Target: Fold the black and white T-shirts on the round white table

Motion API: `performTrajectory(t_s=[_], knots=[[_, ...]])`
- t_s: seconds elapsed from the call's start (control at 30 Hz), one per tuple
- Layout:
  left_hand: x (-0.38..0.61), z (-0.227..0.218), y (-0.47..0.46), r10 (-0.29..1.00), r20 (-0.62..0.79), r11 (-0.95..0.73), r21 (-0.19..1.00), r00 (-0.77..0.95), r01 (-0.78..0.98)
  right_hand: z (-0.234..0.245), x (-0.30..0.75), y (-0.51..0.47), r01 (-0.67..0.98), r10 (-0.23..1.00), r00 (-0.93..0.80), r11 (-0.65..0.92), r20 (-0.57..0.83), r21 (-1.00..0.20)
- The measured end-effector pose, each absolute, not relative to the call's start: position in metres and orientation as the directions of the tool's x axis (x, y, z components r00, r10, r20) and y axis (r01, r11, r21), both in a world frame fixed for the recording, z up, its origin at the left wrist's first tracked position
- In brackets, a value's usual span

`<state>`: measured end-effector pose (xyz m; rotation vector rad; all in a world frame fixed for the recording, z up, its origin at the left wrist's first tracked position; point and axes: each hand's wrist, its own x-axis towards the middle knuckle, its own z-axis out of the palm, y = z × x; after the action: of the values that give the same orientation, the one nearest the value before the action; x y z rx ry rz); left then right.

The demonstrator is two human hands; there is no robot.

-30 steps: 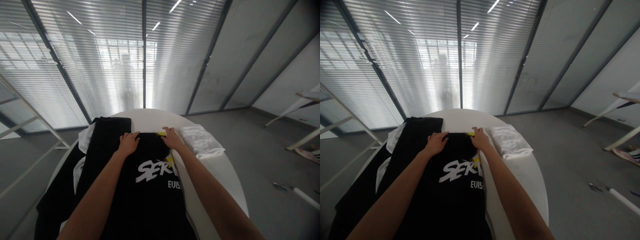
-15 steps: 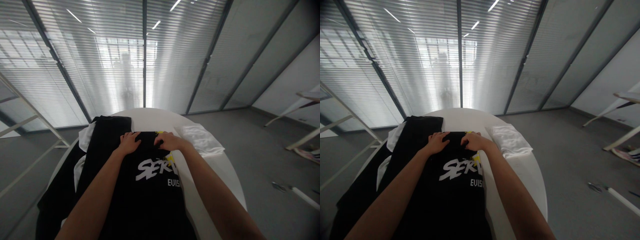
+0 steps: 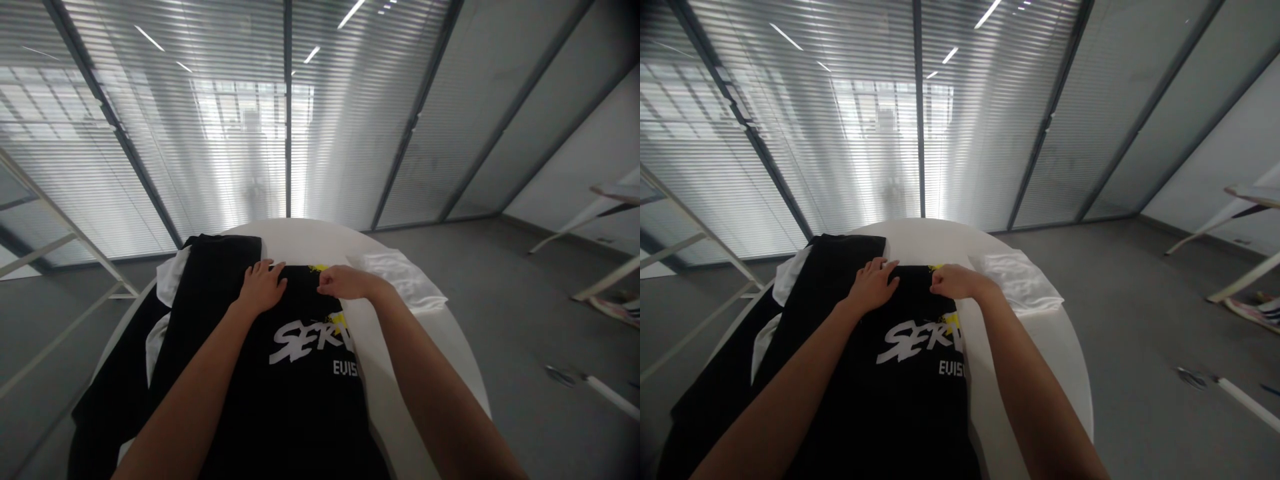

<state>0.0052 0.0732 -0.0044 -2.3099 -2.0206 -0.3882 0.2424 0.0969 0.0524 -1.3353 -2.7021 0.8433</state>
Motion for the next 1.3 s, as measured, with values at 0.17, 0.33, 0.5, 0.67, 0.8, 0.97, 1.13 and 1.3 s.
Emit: performTrajectory(t_s=[0.17,0.33,0.5,0.67,0.8,0.97,1.13,1.3], knots=[[0.024,-0.013,0.064,0.929,0.085,-0.371,0.155,0.361,0.916,0.032,0.242,0.104,0.861,0.723,-0.508,0.405,-0.468,-0.309],[0.014,-0.023,0.066,0.918,-0.117,-0.350,0.207,0.378,0.914,0.015,0.254,0.113,0.901,0.676,-0.383,0.122,-0.630,-0.416],[-0.006,-0.025,0.077,0.990,0.001,-0.141,0.163,0.143,0.977,0.018,0.265,0.119,0.924,0.688,-0.298,0.034,-0.662,-0.381],[-0.010,-0.029,0.083,0.991,0.098,-0.099,0.143,0.085,0.985,0.007,0.252,0.124,0.942,0.986,-0.153,0.124,-0.071,-0.312],[-0.010,-0.033,0.082,0.987,0.107,-0.129,0.126,0.116,0.984,-0.022,0.232,0.119,0.940,0.988,-0.091,0.126,0.123,-0.318],[-0.011,-0.036,0.079,0.989,0.096,-0.126,0.119,0.115,0.985,-0.045,0.227,0.116,0.971,0.990,-0.126,0.136,0.061,-0.197],[-0.011,-0.036,0.078,0.986,0.115,-0.138,0.121,0.124,0.983,-0.049,0.228,0.118,0.981,0.994,-0.001,0.023,0.111,-0.194],[-0.011,-0.035,0.079,0.981,0.137,-0.155,0.134,0.137,0.979,-0.046,0.230,0.123,0.972,0.990,-0.004,0.037,0.140,-0.233]])
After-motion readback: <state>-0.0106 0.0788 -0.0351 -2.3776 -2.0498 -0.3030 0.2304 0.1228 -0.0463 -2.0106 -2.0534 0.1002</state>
